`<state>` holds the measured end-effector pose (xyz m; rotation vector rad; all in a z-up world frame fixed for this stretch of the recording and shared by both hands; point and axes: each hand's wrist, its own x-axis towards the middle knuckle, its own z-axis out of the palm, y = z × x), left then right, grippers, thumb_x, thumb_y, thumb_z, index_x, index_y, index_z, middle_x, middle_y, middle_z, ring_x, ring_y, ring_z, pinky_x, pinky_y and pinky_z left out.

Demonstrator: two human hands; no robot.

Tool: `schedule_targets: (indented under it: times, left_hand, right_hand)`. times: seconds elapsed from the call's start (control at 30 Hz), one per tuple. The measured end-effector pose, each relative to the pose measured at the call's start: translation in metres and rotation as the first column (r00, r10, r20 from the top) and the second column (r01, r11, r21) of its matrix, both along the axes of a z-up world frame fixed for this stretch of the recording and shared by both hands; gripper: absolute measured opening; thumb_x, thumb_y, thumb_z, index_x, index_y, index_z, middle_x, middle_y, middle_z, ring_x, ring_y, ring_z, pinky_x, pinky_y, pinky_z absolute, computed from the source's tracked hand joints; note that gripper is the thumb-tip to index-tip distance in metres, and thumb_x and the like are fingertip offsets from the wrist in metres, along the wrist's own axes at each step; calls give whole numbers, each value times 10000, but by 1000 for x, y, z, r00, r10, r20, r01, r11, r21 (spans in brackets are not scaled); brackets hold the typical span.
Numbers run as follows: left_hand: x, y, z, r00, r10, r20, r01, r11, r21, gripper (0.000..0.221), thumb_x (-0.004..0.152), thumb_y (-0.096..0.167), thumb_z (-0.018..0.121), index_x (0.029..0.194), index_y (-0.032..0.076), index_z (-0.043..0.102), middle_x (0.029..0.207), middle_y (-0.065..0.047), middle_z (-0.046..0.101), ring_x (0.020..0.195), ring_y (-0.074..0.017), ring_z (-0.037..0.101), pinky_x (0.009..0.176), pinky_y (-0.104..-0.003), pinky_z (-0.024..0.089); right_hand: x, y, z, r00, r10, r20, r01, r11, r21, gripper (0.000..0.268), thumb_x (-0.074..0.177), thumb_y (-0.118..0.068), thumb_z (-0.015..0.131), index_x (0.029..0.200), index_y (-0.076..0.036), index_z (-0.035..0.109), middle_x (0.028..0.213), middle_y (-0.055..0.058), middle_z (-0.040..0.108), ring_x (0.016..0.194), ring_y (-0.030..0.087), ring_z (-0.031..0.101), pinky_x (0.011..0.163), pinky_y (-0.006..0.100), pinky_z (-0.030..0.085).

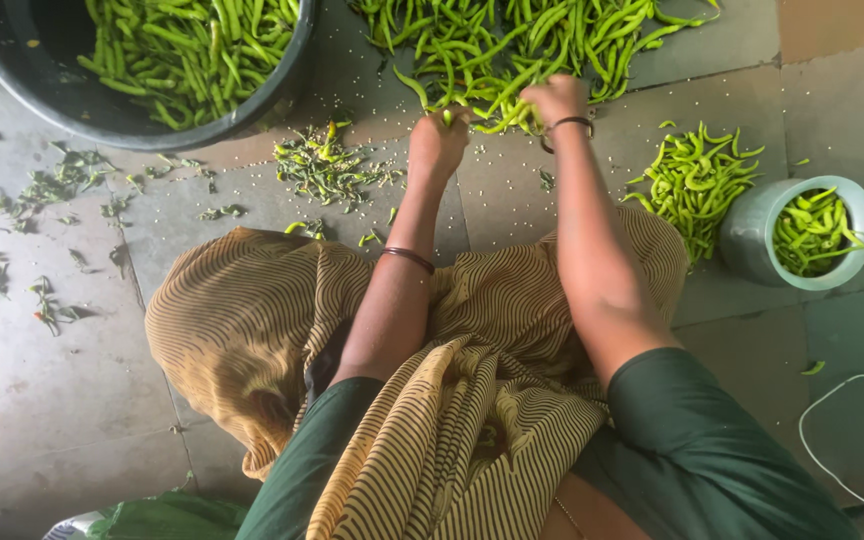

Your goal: The person sits on the floor and repeatedly picks up green chilies, snaps off the stems with their hands, and places the trimmed chilies into a metal container. The stems and seeds are discarded onto the floor.

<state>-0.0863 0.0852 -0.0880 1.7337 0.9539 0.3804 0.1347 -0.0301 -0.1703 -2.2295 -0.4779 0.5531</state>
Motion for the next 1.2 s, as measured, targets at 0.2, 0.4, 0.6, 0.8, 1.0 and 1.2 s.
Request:
schedule_targets:
  times: [0.2,0.4,0.6,0.8,1.0,1.2]
  left_hand:
    - [-3,-6,-3,959,-261,108,268,962,-55,295,921,320,663,1083,99,775,873,-84,786,790,-187,725,757,-335,542]
    - [-8,-5,-11,995,-103,6,99,943,-318,256,876,238,638,889,41,800,689,-106,695,559,-173,600,516,-331,457]
    - [-17,15,-15,977,212,38,-148,789,-596,305,914,194,501,1096,66,709,673,-89,689,474,-155,570,392,-307,318]
    - [2,5,-6,972,187,145,-62,793,-607,267,919,208,699,1102,35,608,726,-16,592,530,-103,541,406,-291,336]
    - [2,8,-18,984,175,-4,-165,920,-355,276,932,254,741,1081,21,739,801,-115,673,601,-154,550,514,-331,421]
    - [1,-1,-16,960,-213,182,134,921,366,367,856,221,764,1199,91,774,1233,-208,681,1110,-359,669,912,-433,520]
  right_hand:
    - [-36,-28,88,779,246,-577,123,843,524,198,850,-178,782,947,-57,660,751,31,608,497,105,492,390,264,313]
    - [-84,-10,117,839,444,-315,-174,767,618,156,902,-156,761,984,-67,661,804,22,658,667,96,607,570,239,472]
    - [-48,-19,110,683,339,-647,327,650,686,119,812,-108,709,893,-89,625,809,20,613,637,117,544,506,264,387]
    - [25,-43,66,668,25,-744,521,698,492,127,826,-49,661,852,-38,537,831,136,671,648,219,682,584,346,604]
    - [-8,-7,34,732,-208,-649,347,934,92,128,853,-196,719,882,-153,602,670,47,649,406,81,479,334,234,306]
    - [-40,-2,79,757,83,-649,189,922,337,184,911,-137,791,983,-101,625,783,40,652,534,73,568,404,206,385]
